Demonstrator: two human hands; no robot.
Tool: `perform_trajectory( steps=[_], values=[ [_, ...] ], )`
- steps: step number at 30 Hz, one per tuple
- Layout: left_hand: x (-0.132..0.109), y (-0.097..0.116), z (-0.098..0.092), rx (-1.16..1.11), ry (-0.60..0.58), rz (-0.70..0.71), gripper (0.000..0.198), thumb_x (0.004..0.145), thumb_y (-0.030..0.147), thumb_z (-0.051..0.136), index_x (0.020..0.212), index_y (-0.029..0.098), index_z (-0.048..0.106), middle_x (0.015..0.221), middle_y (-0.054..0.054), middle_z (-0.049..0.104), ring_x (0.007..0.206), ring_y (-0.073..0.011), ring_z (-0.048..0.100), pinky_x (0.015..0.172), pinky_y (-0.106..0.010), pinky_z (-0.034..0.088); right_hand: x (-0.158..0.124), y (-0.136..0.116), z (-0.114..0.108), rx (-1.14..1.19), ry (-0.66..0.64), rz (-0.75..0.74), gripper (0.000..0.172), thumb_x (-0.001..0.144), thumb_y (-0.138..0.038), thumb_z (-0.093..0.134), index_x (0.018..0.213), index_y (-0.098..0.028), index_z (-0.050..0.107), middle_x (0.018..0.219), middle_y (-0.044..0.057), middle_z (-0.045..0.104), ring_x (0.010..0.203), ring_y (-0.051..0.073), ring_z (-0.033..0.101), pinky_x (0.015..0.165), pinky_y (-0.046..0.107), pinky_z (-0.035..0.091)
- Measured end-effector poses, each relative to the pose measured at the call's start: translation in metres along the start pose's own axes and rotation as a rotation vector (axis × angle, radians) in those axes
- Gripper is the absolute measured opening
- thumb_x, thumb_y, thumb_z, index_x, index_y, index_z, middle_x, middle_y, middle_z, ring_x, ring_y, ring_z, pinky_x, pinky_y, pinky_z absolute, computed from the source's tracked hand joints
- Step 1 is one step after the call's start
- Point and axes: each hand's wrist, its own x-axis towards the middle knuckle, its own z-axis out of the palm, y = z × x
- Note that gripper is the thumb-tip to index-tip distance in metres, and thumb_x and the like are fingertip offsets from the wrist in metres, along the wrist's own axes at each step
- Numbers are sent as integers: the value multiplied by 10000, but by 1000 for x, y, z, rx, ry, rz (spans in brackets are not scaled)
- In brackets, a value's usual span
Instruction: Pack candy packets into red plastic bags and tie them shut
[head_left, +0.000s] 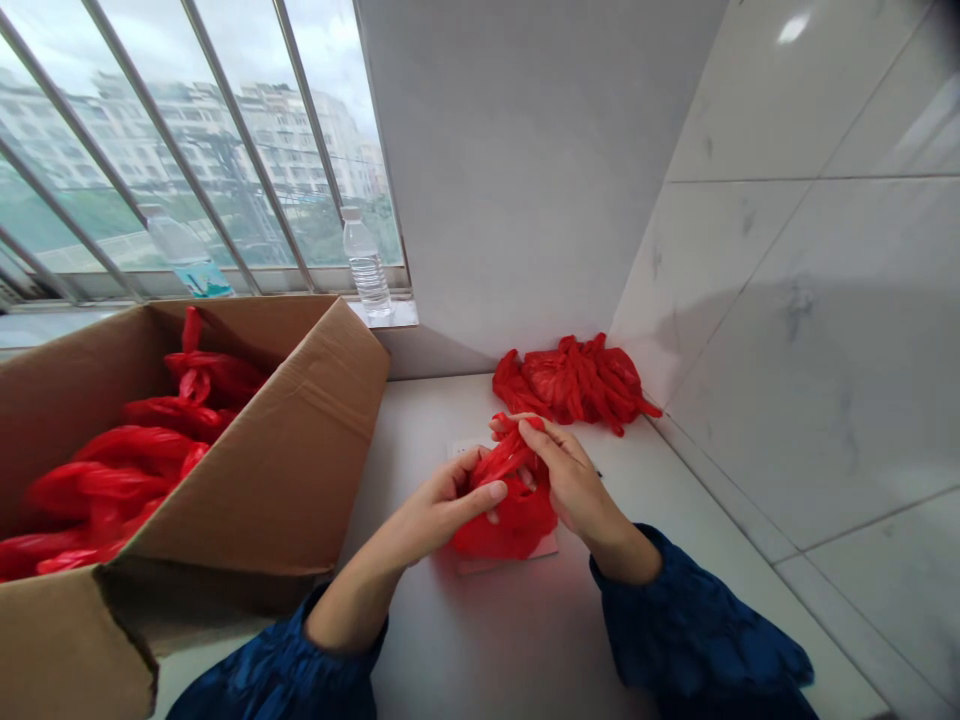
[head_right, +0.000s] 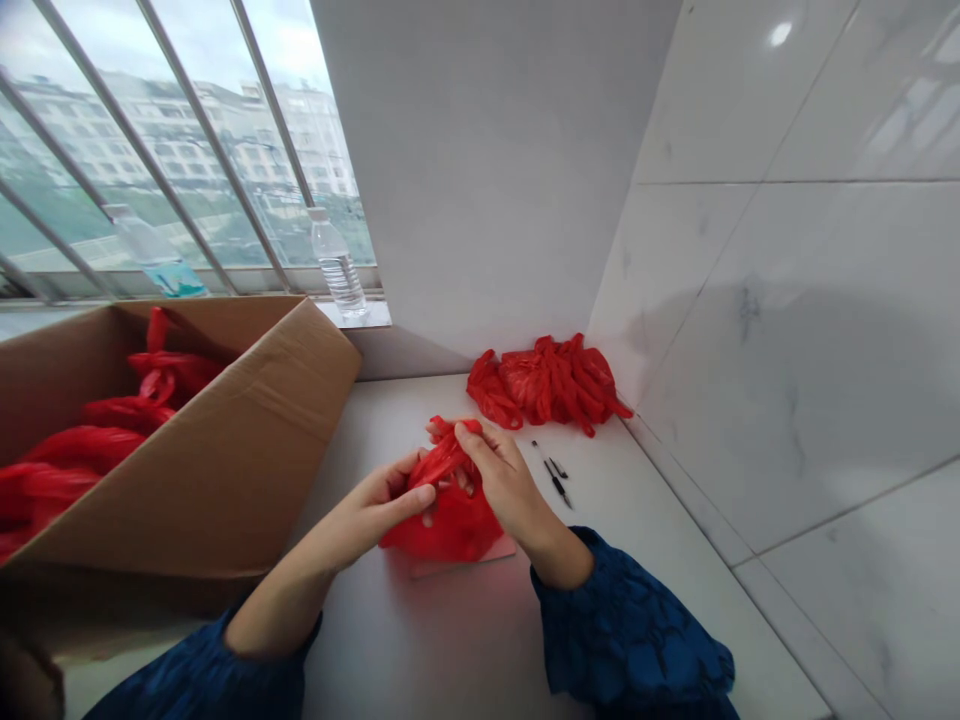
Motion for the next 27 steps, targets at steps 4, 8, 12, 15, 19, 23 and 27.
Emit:
perform_trajectory(
  steps=[4, 8, 12, 15, 19, 23, 27],
  values=[
    [10, -13, -9, -299, 62, -34, 281, 875, 393, 723, 963, 155, 603, 702, 36, 530, 604, -64, 436, 631, -173, 370, 3, 5, -2, 86, -11, 7, 222, 946, -426, 623, 1073, -244, 605, 851, -8, 665, 532, 91, 515, 489, 219, 401],
    [14, -14, -9, -524, 157, -82, 280, 814, 347, 780, 916, 157, 600, 662, 48, 507, 536, -43, 404, 560, -154, 338, 1, 0, -4, -16, -125, -43, 182, 983, -401, 581, 1094, -265, 533, 776, -37, 656, 553, 107, 561, 557, 236, 467],
    [13, -10, -7, -530, 286, -77, 299, 780, 330, 804, 961, 178, 621, 667, 35, 572, 561, -66, 469, 588, -165, 385, -2, -10, -9, -457, -222, -257, 129, 970, -335, 618, 919, -225, 664, 982, 32, 645, 870, 157, 629, 797, 300, 503],
    [12, -8, -8, -417, 333, -23, 281, 835, 376, 752, 1004, 183, 637, 628, 34, 577, 598, -86, 506, 610, -167, 392, -3, -12, -13, -805, -164, -392, 118, 953, -264, 629, 878, -203, 697, 1104, 53, 581, 870, 154, 606, 788, 302, 491],
    [11, -9, -9, -273, 306, 10, 317, 921, 412, 636, 1115, 162, 647, 685, 7, 640, 618, -92, 534, 660, -184, 412, -5, -9, -12, -1104, -73, -482, 121, 964, -175, 585, 898, -191, 685, 1120, 50, 594, 825, 145, 605, 736, 291, 471],
    [10, -9, -10, -225, 263, -10, 358, 930, 397, 626, 1195, 156, 640, 696, 15, 645, 558, -79, 521, 623, -191, 404, -5, -7, -8, -1267, -46, -615, 192, 994, -156, 531, 895, -170, 694, 1035, 63, 637, 901, 191, 608, 752, 306, 465],
    [10, -9, -8, -250, 233, -55, 400, 900, 416, 677, 1202, 154, 666, 758, -7, 692, 566, -76, 547, 631, -192, 426, -3, -6, -7, -1321, -48, -720, 254, 1021, -166, 490, 888, -161, 706, 974, 66, 668, 897, 204, 598, 747, 317, 463]
  ],
)
